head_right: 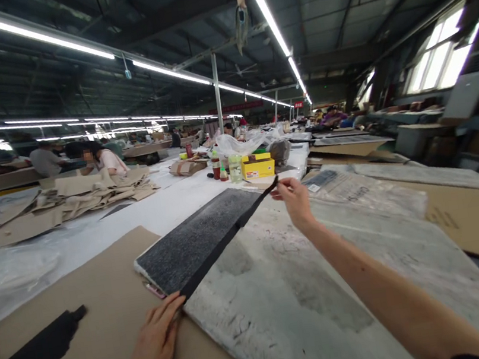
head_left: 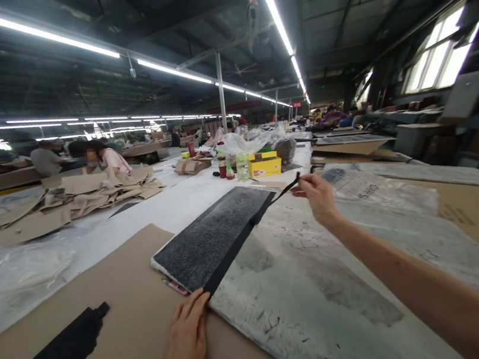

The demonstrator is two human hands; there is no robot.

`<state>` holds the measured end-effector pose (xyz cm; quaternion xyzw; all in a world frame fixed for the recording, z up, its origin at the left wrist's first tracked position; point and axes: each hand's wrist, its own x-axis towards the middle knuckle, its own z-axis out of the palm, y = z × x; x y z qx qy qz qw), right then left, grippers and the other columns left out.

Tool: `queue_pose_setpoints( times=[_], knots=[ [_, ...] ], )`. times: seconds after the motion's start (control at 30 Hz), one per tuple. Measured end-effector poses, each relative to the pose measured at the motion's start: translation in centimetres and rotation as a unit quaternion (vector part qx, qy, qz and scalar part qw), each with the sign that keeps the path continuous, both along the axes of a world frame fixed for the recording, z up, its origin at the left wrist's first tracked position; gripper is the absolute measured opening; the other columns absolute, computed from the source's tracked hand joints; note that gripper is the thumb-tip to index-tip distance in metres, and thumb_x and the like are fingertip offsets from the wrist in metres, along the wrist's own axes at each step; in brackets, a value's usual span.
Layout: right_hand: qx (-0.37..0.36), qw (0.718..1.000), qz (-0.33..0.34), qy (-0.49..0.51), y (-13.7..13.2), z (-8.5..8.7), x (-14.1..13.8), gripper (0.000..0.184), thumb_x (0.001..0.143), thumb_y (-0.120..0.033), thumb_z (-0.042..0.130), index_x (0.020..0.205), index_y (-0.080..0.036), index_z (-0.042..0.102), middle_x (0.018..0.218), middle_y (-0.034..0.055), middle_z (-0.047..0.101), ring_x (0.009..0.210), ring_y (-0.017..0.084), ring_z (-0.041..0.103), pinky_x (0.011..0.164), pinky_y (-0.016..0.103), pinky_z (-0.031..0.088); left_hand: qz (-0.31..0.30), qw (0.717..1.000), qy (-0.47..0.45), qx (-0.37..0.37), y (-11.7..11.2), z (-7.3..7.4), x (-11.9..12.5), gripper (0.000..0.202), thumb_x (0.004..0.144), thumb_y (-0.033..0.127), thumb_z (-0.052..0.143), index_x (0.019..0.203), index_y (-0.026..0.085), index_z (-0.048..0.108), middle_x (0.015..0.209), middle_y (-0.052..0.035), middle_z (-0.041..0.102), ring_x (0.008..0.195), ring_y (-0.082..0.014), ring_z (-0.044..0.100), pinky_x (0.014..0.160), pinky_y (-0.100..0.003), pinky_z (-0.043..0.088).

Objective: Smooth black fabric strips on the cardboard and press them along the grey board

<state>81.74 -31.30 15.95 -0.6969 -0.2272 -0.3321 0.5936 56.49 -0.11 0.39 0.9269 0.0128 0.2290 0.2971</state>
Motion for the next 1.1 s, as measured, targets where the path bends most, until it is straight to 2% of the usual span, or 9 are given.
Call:
queue_pose_setpoints(
  times=[0.2,0.33,0.47,0.6,0.7,0.77,0.8,1.0,1.1],
  knots=[
    [0.182,0.974,-0.116,-0.071,-12.4,9.4,-0.5,0.009,0.077,-0.028,0.055,0.082,-0.02,0.054,0.065,-0.0008,0.057,0.054,0.013,0.059,0.053,0.027,0.05,0.0,1.0,-0.013,0.024,0.2,-1.3,0.4,0.047,0.08,0.013,0.038,0.122,0.023,0.057,0.13,-0.0038,0.056,0.12,-0.0243,0.047,0.104,-0.05,0.038],
    [0.214,0.956,-0.147,-0.137,-14.6,14.3,-2.9,0.003,0.077,-0.021,0.057,0.079,-0.022,0.058,0.068,0.0012,0.059,0.053,0.012,0.056,0.053,0.027,0.048,0.001,1.0,-0.018,0.022,0.4,-1.8,0.6,0.049,0.08,0.012,0.036,0.123,0.022,0.056,0.131,-0.0042,0.055,0.121,-0.0239,0.048,0.106,-0.05,0.037],
    [0.154,0.966,-0.093,-0.186,-10.9,17.0,-4.7,0.006,0.076,-0.022,0.061,0.081,-0.021,0.057,0.067,0.0,0.059,0.048,0.01,0.053,0.047,0.024,0.046,0.001,1.0,-0.021,0.003,0.8,-2.0,0.7,0.044,0.083,0.019,0.034,0.119,0.023,0.059,0.13,-0.0043,0.056,0.12,-0.0231,0.05,0.105,-0.049,0.038],
    [0.085,0.97,-0.042,-0.223,-4.4,16.9,-6.6,0.01,0.076,-0.022,0.061,0.084,-0.019,0.056,0.07,-0.0027,0.058,0.052,0.009,0.055,0.049,0.022,0.047,-0.009,1.0,-0.022,-0.018,1.1,-2.0,0.5,0.042,0.083,0.023,0.036,0.117,0.026,0.061,0.129,-0.0022,0.058,0.12,-0.0212,0.051,0.106,-0.045,0.039],
    [-0.106,0.954,-0.011,-0.28,0.5,15.0,-8.8,0.005,0.078,-0.016,0.056,0.083,-0.018,0.057,0.076,-0.0015,0.057,0.062,0.009,0.057,0.056,0.022,0.048,-0.011,0.999,-0.023,-0.035,1.0,-1.9,0.2,0.044,0.08,0.022,0.039,0.119,0.027,0.06,0.129,-0.0011,0.057,0.12,-0.0214,0.05,0.107,-0.045,0.037],
    [-0.266,0.917,0.068,-0.289,3.3,14.0,-10.4,0.006,0.078,-0.013,0.054,0.081,-0.017,0.058,0.079,0.0,0.056,0.066,0.009,0.057,0.058,0.022,0.048,-0.012,0.998,-0.022,-0.05,0.8,-1.7,0.1,0.045,0.078,0.021,0.04,0.119,0.027,0.06,0.129,-0.0013,0.058,0.12,-0.0222,0.05,0.107,-0.047,0.036],
    [-0.284,0.91,0.096,-0.288,4.4,13.8,-11.0,0.006,0.079,-0.013,0.053,0.081,-0.017,0.057,0.08,0.0004,0.056,0.066,0.009,0.057,0.059,0.022,0.049,-0.012,0.998,-0.021,-0.059,0.7,-1.7,0.0,0.046,0.077,0.021,0.041,0.118,0.027,0.06,0.129,-0.0014,0.058,0.119,-0.0226,0.05,0.107,-0.047,0.036],
    [-0.048,0.947,0.166,-0.272,7.5,18.2,-13.5,0.006,0.083,-0.02,0.054,0.087,-0.019,0.05,0.076,-0.0028,0.056,0.067,0.008,0.059,0.061,0.021,0.049,-0.024,0.99,-0.018,-0.14,0.4,-1.2,-0.1,0.047,0.072,0.02,0.048,0.116,0.028,0.062,0.129,0.0,0.058,0.121,-0.0224,0.048,0.112,-0.047,0.028],
    [-0.119,0.937,0.264,-0.196,8.7,18.5,-15.8,0.005,0.085,-0.022,0.052,0.087,-0.018,0.051,0.078,-0.0019,0.057,0.065,0.007,0.059,0.06,0.02,0.049,-0.036,0.977,-0.014,-0.208,0.3,-0.2,-0.3,0.041,0.071,0.026,0.053,0.109,0.027,0.066,0.129,-0.0012,0.058,0.123,-0.0235,0.046,0.113,-0.048,0.024]
  ],
)
